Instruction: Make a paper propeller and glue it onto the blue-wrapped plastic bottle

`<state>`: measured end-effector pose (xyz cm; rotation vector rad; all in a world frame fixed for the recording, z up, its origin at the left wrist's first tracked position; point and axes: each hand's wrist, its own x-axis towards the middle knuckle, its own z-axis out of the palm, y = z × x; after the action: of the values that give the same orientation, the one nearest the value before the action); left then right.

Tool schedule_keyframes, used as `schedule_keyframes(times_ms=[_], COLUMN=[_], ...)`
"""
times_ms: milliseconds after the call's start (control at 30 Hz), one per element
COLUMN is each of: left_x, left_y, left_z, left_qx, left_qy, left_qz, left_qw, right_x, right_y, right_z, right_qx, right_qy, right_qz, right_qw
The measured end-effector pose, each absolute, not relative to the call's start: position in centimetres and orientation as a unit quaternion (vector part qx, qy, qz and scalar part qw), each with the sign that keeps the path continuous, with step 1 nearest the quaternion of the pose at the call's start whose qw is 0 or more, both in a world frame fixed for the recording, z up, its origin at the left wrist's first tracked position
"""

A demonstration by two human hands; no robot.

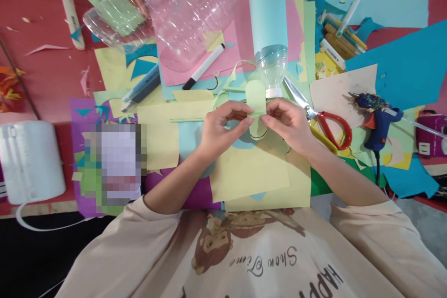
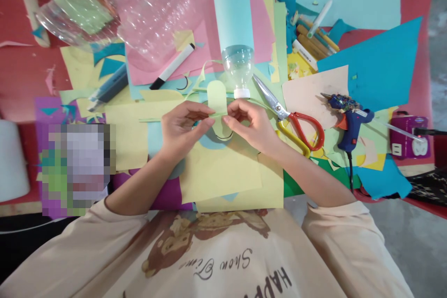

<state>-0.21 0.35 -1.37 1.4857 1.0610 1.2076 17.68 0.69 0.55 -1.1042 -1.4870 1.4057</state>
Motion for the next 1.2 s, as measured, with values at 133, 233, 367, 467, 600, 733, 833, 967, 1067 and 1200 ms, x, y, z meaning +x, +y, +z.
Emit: schedule_keyframes(times_ms=[133, 233, 367, 467, 600, 733, 833, 967, 1067, 1200], left_x=[-0.20, -0.20, -0.15, -0.13, -0.27, -0.45, -0.36, -0.12, -0.07, -0.08], left_y=[0.34, 0.27, 0.12, 0.07, 0.23, 0.45, 0.48, 0.49, 0.55, 0.57], left_z=[-1.42, -1.41, -1.38, -1.40, -1.37, -1.06, -0.77, -0.65, -0.71, -0.76], left_qx=[0.613, 0.628, 0.657, 0.660, 0.612, 0.570, 0.581, 0.588, 0.586, 0.581], left_qy=[0.430, 0.438, 0.448, 0.443, 0.417, 0.410, 0.429, 0.454, 0.464, 0.484], left_qz=[0.496, 0.494, 0.481, 0.484, 0.501, 0.468, 0.419, 0.407, 0.406, 0.392], left_qw=[0.439, 0.412, 0.369, 0.366, 0.448, 0.537, 0.551, 0.531, 0.526, 0.525], right_x=[17.70, 17.69, 17.65, 17.64, 17.57, 17.53, 17.60, 17.69, 17.70, 17.69], right_y=[0.69, 0.72, 0.72, 0.73, 0.81, 0.93, 0.94, 0.90, 0.92, 0.98], right_z=[0.51, 0.30, 0.01, -0.01, 0.24, 0.54, 0.57, 0.43, 0.35, 0.37], right_qx=[-0.432, -0.428, -0.435, -0.441, -0.432, -0.435, -0.429, -0.430, -0.438, -0.448], right_qy=[-0.600, -0.610, -0.608, -0.603, -0.582, -0.548, -0.547, -0.556, -0.554, -0.550], right_qz=[0.542, 0.534, 0.536, 0.539, 0.562, 0.590, 0.599, 0.597, 0.602, 0.608], right_qw=[0.400, 0.400, 0.393, 0.390, 0.399, 0.403, 0.398, 0.387, 0.373, 0.356])
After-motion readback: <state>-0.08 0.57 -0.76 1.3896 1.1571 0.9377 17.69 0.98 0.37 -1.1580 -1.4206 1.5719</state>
